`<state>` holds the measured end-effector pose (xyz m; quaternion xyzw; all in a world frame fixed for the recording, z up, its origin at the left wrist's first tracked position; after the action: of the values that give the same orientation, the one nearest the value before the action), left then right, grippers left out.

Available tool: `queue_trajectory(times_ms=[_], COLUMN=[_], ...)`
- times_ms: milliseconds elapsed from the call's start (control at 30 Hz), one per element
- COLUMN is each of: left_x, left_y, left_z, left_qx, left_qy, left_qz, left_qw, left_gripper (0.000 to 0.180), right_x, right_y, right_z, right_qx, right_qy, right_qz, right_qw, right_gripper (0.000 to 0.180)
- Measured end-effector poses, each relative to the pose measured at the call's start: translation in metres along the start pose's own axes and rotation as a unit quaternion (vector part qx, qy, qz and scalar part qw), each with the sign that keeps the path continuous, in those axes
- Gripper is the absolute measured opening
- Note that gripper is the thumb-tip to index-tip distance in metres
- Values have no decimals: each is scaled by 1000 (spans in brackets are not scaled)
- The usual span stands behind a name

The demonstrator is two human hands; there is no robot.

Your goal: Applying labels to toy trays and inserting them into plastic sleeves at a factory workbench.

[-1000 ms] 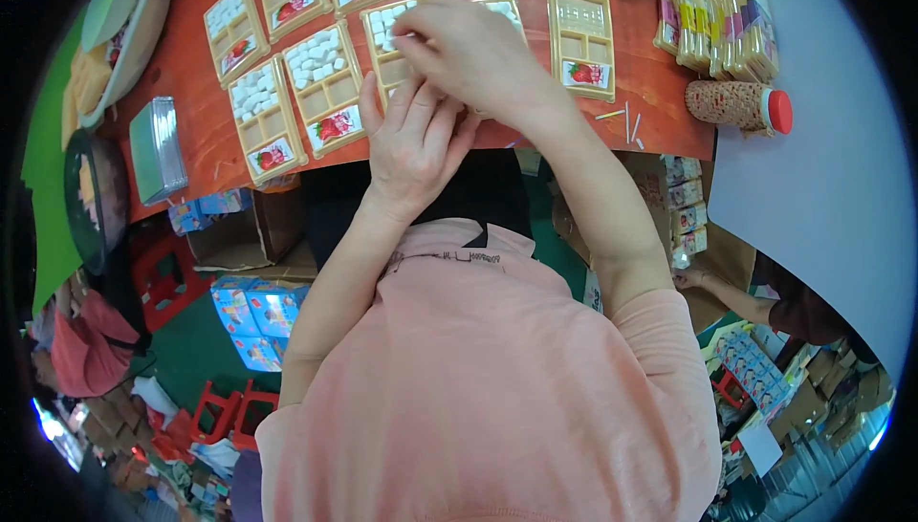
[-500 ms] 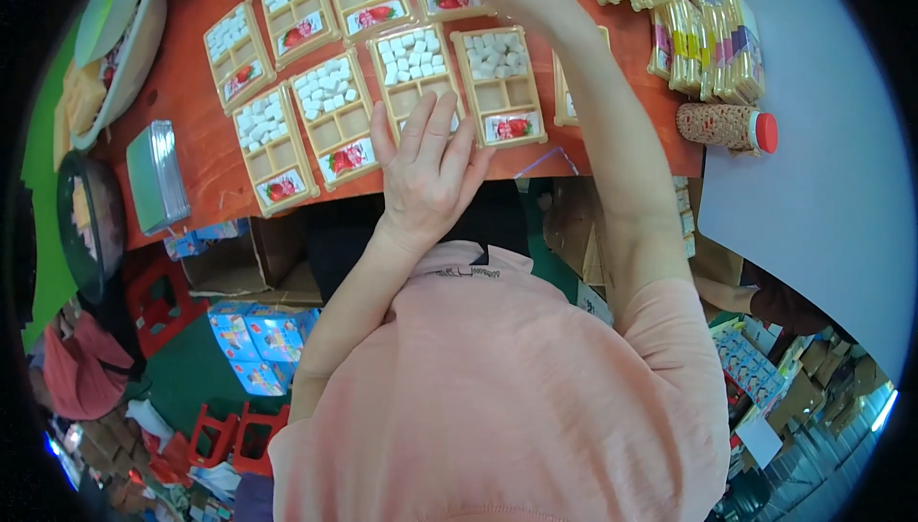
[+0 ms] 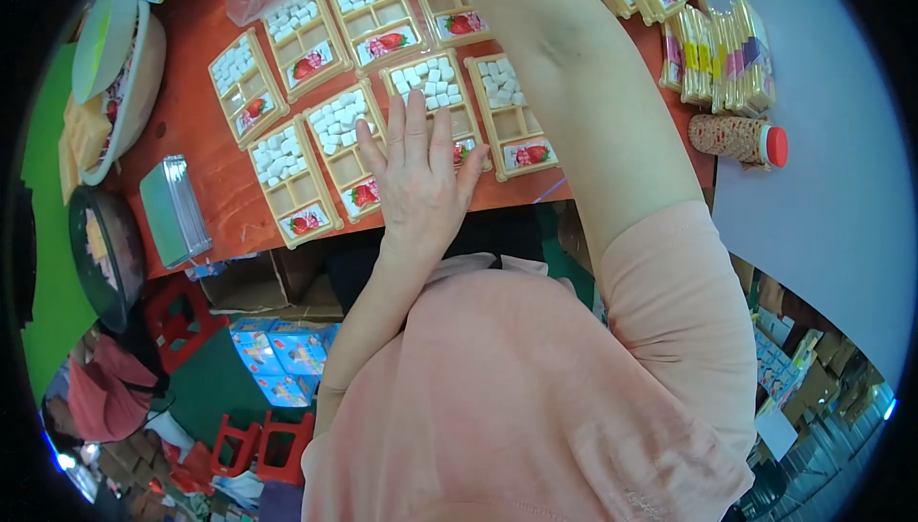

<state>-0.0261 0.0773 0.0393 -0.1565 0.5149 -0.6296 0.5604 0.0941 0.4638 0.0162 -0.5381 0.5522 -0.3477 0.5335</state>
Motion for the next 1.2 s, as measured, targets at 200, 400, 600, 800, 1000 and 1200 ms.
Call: queue_trajectory(times_ms=[200,400,600,800,1000,1200], left_x=[2,-6,-19,-58,-77,-81], left_y=[-1,4,-2,12,26,32], left_z=[-5,7,25,25,22,24], left_qx=[-20,-43,-17,52,29,38], left_qy=[-6,19,55,60,39,41], left_qz=[-7,-19,12,64,-5,-32], left_qw=[1000,999,998,995,999,998], left_gripper=[55,53,42,10,12,13], right_x=[24,24,54,170,287,365], right_y=[-27,-25,-66,-131,-143,-135], right_z=[-39,-5,-1,-13,16,58], right_qx=[46,8,-88,-356,-445,-424], right_qy=[-57,-114,-159,-35,54,170], right_qz=[22,17,190,114,102,76], right_qw=[997,993,965,927,888,887], right_gripper=[17,14,17,19,22,14])
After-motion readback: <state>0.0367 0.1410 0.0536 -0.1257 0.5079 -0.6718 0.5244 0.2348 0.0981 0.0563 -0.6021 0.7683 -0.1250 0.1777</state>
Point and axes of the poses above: each hand's wrist, its own x-axis away from the middle knuckle, its own y-axis out of the palm, z = x × y, the point moved 7 cm from there along -x, towards the middle knuckle, and after that the axes turned 3 degrees about -y, right-handed, at the moved point
